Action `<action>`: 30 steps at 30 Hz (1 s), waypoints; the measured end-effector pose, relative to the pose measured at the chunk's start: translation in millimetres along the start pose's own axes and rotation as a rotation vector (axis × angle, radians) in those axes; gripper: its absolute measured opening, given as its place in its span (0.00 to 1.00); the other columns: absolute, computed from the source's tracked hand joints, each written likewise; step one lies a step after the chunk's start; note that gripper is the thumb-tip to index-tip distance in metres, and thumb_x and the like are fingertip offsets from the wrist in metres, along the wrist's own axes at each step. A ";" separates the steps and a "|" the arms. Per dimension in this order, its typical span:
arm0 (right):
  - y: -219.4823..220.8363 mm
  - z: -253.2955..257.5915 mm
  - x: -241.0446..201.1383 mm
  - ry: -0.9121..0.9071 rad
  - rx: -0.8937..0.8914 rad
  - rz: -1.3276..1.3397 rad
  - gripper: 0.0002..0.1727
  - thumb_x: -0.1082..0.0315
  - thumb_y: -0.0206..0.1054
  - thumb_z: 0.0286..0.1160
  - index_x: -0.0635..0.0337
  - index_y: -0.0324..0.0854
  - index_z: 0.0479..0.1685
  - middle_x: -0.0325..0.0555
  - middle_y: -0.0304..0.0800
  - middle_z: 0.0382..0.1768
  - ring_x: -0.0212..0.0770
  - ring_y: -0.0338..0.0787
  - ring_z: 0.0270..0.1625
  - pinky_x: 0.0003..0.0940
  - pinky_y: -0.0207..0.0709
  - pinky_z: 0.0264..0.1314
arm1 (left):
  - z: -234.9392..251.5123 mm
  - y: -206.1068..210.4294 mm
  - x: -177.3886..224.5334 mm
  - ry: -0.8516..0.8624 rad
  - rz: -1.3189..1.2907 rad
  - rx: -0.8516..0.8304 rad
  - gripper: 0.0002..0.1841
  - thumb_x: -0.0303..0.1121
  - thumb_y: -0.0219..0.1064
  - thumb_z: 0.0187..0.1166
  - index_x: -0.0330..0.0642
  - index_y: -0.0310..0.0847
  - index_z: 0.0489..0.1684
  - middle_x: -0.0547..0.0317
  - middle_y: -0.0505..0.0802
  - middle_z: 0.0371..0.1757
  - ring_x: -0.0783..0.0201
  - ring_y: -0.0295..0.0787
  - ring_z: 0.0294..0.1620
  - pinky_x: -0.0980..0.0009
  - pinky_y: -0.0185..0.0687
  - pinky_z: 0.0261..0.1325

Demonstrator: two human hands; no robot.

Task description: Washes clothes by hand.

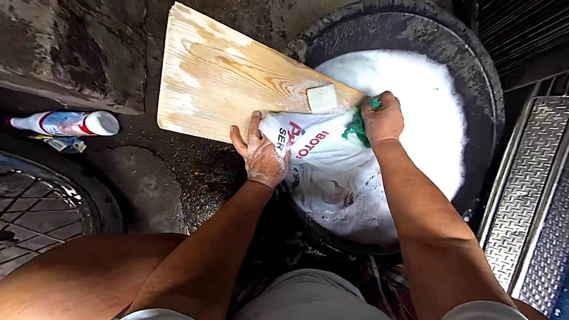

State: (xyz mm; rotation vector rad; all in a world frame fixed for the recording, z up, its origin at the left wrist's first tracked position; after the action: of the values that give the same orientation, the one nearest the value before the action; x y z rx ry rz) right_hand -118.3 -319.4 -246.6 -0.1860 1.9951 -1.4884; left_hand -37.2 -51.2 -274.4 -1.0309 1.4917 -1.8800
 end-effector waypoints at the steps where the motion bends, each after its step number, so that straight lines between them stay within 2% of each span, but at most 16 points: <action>1: -3.7 1.8 -18.1 -0.078 0.019 0.063 0.24 0.51 0.63 0.78 0.60 0.83 0.63 0.61 0.87 0.62 0.60 0.87 0.66 0.64 0.78 0.65 | 1.6 -0.2 -0.2 -0.003 -0.006 0.000 0.27 0.51 0.67 0.74 0.55 0.82 0.73 0.57 0.83 0.80 0.43 0.56 0.92 0.26 0.24 0.86; 3: 5.5 -4.5 -57.3 -0.306 -0.025 0.198 0.28 0.45 0.64 0.79 0.55 0.82 0.68 0.57 0.86 0.66 0.55 0.84 0.71 0.57 0.76 0.72 | -0.4 -0.5 0.3 -0.005 -0.011 0.003 0.28 0.51 0.66 0.74 0.52 0.82 0.74 0.55 0.83 0.80 0.42 0.57 0.92 0.26 0.25 0.86; 5: 25.1 -13.4 -83.3 -0.435 -0.184 0.159 0.40 0.35 0.70 0.71 0.41 0.74 0.84 0.53 0.71 0.84 0.62 0.68 0.85 0.70 0.61 0.79 | 0.0 -1.3 1.2 -0.024 0.019 -0.042 0.29 0.51 0.62 0.77 0.53 0.79 0.77 0.56 0.80 0.82 0.44 0.54 0.93 0.27 0.23 0.86; 6: 30.8 -13.6 -88.2 -0.462 -0.213 0.095 0.43 0.33 0.72 0.67 0.35 0.72 0.86 0.50 0.68 0.88 0.62 0.63 0.88 0.73 0.56 0.81 | 2.3 -1.8 1.4 -0.032 0.024 -0.059 0.29 0.52 0.62 0.77 0.54 0.78 0.78 0.56 0.80 0.83 0.45 0.53 0.94 0.28 0.21 0.87; 7: 33.8 -8.2 -86.2 -0.498 -0.207 0.066 0.43 0.35 0.74 0.66 0.35 0.72 0.85 0.48 0.70 0.87 0.61 0.64 0.89 0.74 0.53 0.83 | 3.8 -2.0 1.3 -0.032 0.027 -0.054 0.29 0.52 0.63 0.76 0.55 0.79 0.78 0.58 0.81 0.82 0.45 0.53 0.94 0.28 0.22 0.87; 8: 35.7 0.6 -79.0 -0.525 -0.204 0.063 0.42 0.38 0.74 0.67 0.38 0.72 0.85 0.49 0.75 0.83 0.59 0.69 0.87 0.75 0.54 0.84 | 3.3 -2.3 1.0 -0.024 0.029 -0.039 0.29 0.52 0.64 0.76 0.56 0.80 0.77 0.59 0.82 0.82 0.45 0.55 0.93 0.27 0.23 0.86; 10: 32.3 19.8 -59.1 -0.500 -0.196 0.060 0.39 0.46 0.74 0.70 0.47 0.73 0.83 0.54 0.84 0.73 0.56 0.82 0.77 0.64 0.70 0.80 | 2.3 -1.8 0.8 -0.009 0.035 -0.036 0.28 0.52 0.64 0.75 0.58 0.81 0.76 0.60 0.82 0.81 0.46 0.56 0.93 0.27 0.24 0.86; 14: 17.8 50.3 -36.7 -0.346 -0.166 0.146 0.36 0.53 0.77 0.68 0.55 0.74 0.78 0.60 0.88 0.65 0.56 0.88 0.68 0.58 0.79 0.73 | 1.5 -3.5 0.5 0.007 0.019 -0.025 0.27 0.50 0.65 0.75 0.58 0.81 0.75 0.61 0.82 0.81 0.47 0.57 0.92 0.26 0.26 0.85; 16: 13.5 34.6 -42.5 -0.334 -0.091 0.237 0.34 0.57 0.77 0.65 0.57 0.76 0.75 0.57 0.88 0.63 0.52 0.88 0.67 0.55 0.79 0.71 | 1.3 -3.6 -1.2 0.014 0.009 -0.010 0.27 0.50 0.66 0.74 0.58 0.81 0.74 0.61 0.83 0.80 0.47 0.58 0.92 0.27 0.27 0.86; 18: 17.6 -14.1 -59.3 -0.384 -0.101 0.364 0.34 0.58 0.76 0.67 0.60 0.74 0.75 0.53 0.90 0.60 0.44 0.91 0.61 0.48 0.86 0.66 | 1.3 -0.8 -3.3 0.006 0.002 -0.006 0.27 0.50 0.65 0.74 0.58 0.81 0.75 0.60 0.83 0.81 0.47 0.58 0.92 0.28 0.26 0.86; 19: 26.2 -45.8 -62.9 -0.399 -0.136 0.369 0.35 0.55 0.77 0.69 0.59 0.75 0.76 0.52 0.90 0.61 0.44 0.91 0.61 0.48 0.87 0.65 | -0.3 0.6 -3.4 0.001 0.001 -0.014 0.28 0.51 0.64 0.75 0.57 0.79 0.76 0.59 0.82 0.81 0.47 0.57 0.92 0.28 0.25 0.86; 22: 45.2 -91.2 -33.1 -0.357 -0.086 0.188 0.30 0.46 0.73 0.72 0.48 0.83 0.73 0.57 0.89 0.63 0.59 0.87 0.67 0.61 0.81 0.63 | 1.1 0.5 -0.3 0.005 0.011 -0.019 0.29 0.51 0.63 0.76 0.56 0.78 0.77 0.58 0.81 0.82 0.47 0.56 0.93 0.28 0.25 0.87; 24: 37.5 -68.7 18.6 -0.160 -0.033 0.168 0.31 0.47 0.70 0.75 0.51 0.81 0.76 0.60 0.87 0.66 0.62 0.85 0.71 0.66 0.77 0.70 | 0.5 0.1 -1.0 0.000 0.022 -0.031 0.29 0.52 0.62 0.77 0.56 0.78 0.79 0.58 0.80 0.83 0.47 0.55 0.93 0.28 0.24 0.87; 26: 22.6 -39.1 60.0 0.073 0.071 0.167 0.32 0.46 0.69 0.75 0.51 0.78 0.76 0.62 0.86 0.66 0.63 0.85 0.70 0.69 0.75 0.69 | 0.6 0.5 -2.5 -0.003 0.034 -0.038 0.29 0.52 0.63 0.77 0.56 0.77 0.79 0.59 0.80 0.83 0.47 0.55 0.93 0.29 0.24 0.87; 28: 18.6 -33.8 55.6 0.113 0.121 0.243 0.31 0.48 0.71 0.75 0.54 0.78 0.75 0.61 0.89 0.62 0.58 0.88 0.65 0.63 0.79 0.67 | 1.0 1.1 -2.2 -0.002 0.008 -0.031 0.29 0.52 0.64 0.76 0.57 0.78 0.78 0.60 0.80 0.83 0.48 0.55 0.93 0.29 0.23 0.87; 30: 38.7 -60.4 1.4 -0.111 0.092 0.386 0.29 0.55 0.74 0.73 0.59 0.79 0.72 0.55 0.91 0.57 0.48 0.92 0.60 0.52 0.85 0.66 | 1.3 0.4 -1.8 0.006 -0.002 -0.022 0.29 0.52 0.65 0.76 0.58 0.78 0.78 0.61 0.80 0.83 0.48 0.54 0.93 0.29 0.22 0.87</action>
State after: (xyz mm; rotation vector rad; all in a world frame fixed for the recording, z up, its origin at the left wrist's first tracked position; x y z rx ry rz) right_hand -143.5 -257.4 -272.5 0.1459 1.7507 -1.2864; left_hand -35.0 -50.6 -275.1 -1.0385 1.5183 -1.8733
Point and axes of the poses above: each hand's wrist, its own z-axis towards the middle knuckle, its own y-axis out of the palm, x = y × z, the point moved 2 cm from there along z, towards the middle knuckle
